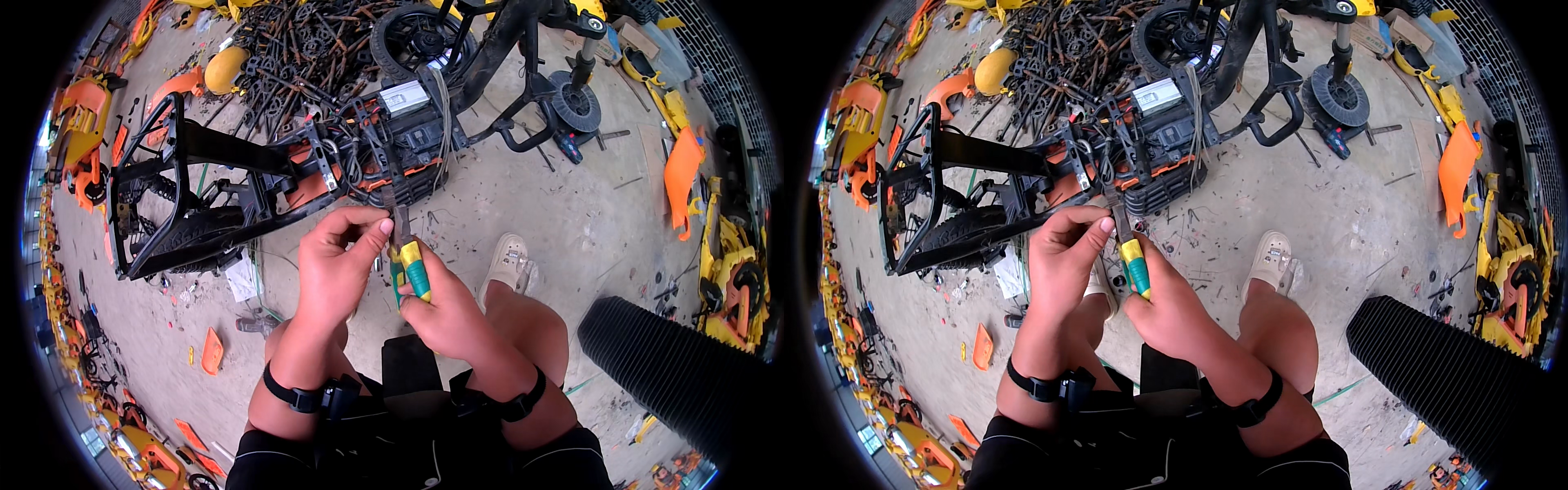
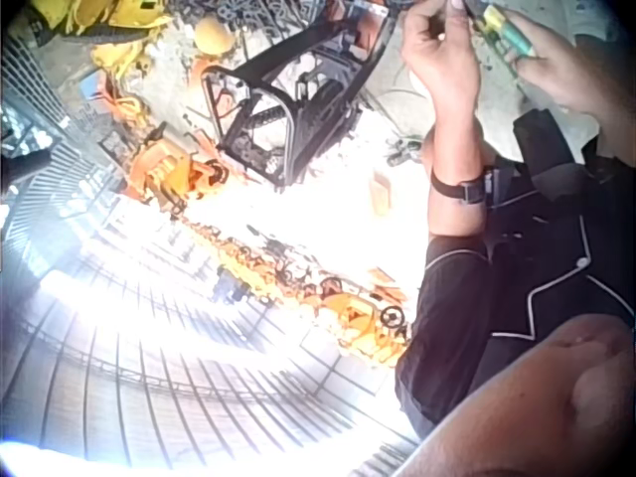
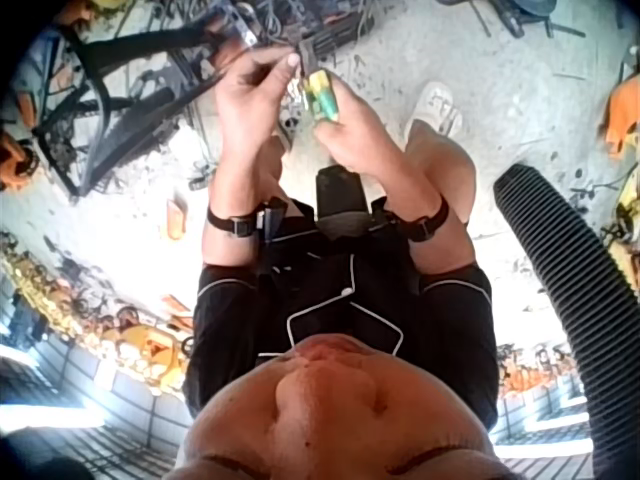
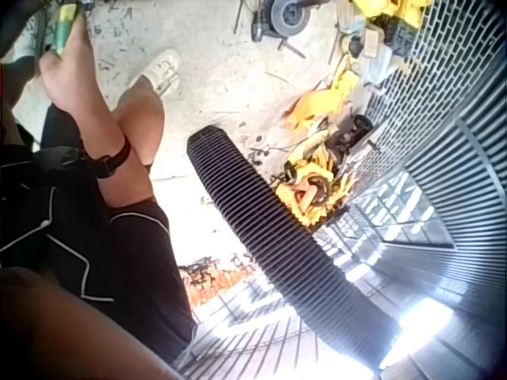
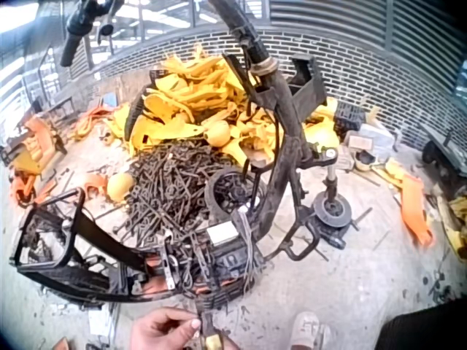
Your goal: The person uses pliers and a screwdriver to work on the wiring and internal frame components of a dismantled electric scooter.
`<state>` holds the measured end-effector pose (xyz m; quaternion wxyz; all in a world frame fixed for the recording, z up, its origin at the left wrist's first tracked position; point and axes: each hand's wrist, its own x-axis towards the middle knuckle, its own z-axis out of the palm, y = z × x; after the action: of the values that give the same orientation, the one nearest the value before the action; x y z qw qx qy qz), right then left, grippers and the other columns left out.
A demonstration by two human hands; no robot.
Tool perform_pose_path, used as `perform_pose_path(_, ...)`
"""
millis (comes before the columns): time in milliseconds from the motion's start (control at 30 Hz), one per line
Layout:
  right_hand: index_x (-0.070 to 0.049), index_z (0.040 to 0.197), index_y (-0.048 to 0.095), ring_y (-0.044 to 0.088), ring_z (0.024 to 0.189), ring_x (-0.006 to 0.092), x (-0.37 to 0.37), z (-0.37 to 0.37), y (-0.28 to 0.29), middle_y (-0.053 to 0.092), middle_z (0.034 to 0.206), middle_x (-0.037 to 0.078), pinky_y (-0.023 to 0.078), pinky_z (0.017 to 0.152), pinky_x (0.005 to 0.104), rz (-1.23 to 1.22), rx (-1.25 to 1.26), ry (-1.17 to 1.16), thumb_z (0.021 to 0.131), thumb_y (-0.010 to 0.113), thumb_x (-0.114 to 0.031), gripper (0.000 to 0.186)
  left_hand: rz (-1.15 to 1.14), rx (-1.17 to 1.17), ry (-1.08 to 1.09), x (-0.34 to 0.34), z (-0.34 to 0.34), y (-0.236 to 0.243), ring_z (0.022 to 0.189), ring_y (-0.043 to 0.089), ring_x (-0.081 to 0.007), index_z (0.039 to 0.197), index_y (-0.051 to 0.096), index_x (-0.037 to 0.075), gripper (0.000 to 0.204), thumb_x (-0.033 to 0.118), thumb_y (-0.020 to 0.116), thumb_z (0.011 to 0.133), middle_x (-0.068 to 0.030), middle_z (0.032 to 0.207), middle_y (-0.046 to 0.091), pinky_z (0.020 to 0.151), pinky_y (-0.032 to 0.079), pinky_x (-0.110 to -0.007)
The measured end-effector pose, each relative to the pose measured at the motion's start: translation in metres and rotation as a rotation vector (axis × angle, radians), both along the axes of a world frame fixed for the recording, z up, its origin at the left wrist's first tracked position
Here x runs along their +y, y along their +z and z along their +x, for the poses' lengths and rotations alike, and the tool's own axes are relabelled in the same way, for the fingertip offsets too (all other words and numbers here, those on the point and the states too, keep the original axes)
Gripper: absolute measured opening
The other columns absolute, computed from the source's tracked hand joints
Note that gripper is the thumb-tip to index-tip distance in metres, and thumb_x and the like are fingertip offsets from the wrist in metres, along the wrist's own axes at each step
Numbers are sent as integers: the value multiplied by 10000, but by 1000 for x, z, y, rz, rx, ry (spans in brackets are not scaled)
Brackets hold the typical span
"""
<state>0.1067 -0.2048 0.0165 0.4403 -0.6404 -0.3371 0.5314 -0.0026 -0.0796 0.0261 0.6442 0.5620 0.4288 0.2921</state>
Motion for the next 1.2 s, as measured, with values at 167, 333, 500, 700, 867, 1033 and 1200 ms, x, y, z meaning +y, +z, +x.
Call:
perform_pose_path(167,-16,1505,288,612,994,207,0,-3,-1,586,1156,113,491,889,336,14,-105,8,852,554,-13,706,-10,45,-22,3,-4,1,743,549,-43,986,702,-10,110,56,720,900,14,824,661,661,451,-204)
perform_pose_path(333,-2,1425,358,594,1036,231,0,-2,0,585,1159,109,474,912,355,28,-103,50,860,565,-18,601,-3,61,-37,2,-10,0,742,546,-40,971,699,-11,101,60,718,902,16,819,661,659,450,-205)
perform_pose_path(500,-13,1427,309,592,1046,225,-2,-3,6,575,1165,112,480,899,354,33,-41,36,867,592,-8,628,-28,17,-16,-2,-11,5,780,565,-49,995,693,-12,118,52,719,899,8,863,672,694,463,-212)
perform_pose_path(700,-5,1422,298,599,1059,211,0,-5,10,562,1151,134,490,901,351,92,56,-6,854,570,28,630,-40,-65,35,-9,-13,7,828,582,-63,1044,679,-14,164,43,721,896,-8,911,681,751,484,-221)
perform_pose_path(867,9,1411,312,606,1063,235,0,-9,6,560,1145,148,488,911,362,96,-49,-19,817,530,47,634,4,-46,9,-10,-16,7,821,580,-62,1043,680,-15,168,64,723,901,-8,902,679,752,484,-220)
perform_pose_path(1033,14,1435,305,606,1063,262,-2,-12,-1,563,1157,163,481,933,381,102,-179,7,792,499,54,673,-15,-13,5,-7,-19,7,778,570,-51,1011,686,-17,147,85,720,910,6,861,671,716,476,-213)
perform_pose_path(1200,7,1480,288,604,1086,264,-2,-13,-2,563,1235,162,476,950,377,111,-171,26,798,482,53,710,-16,-2,-14,-6,-21,2,743,564,-43,982,684,-18,132,96,710,921,10,829,668,673,468,-206)
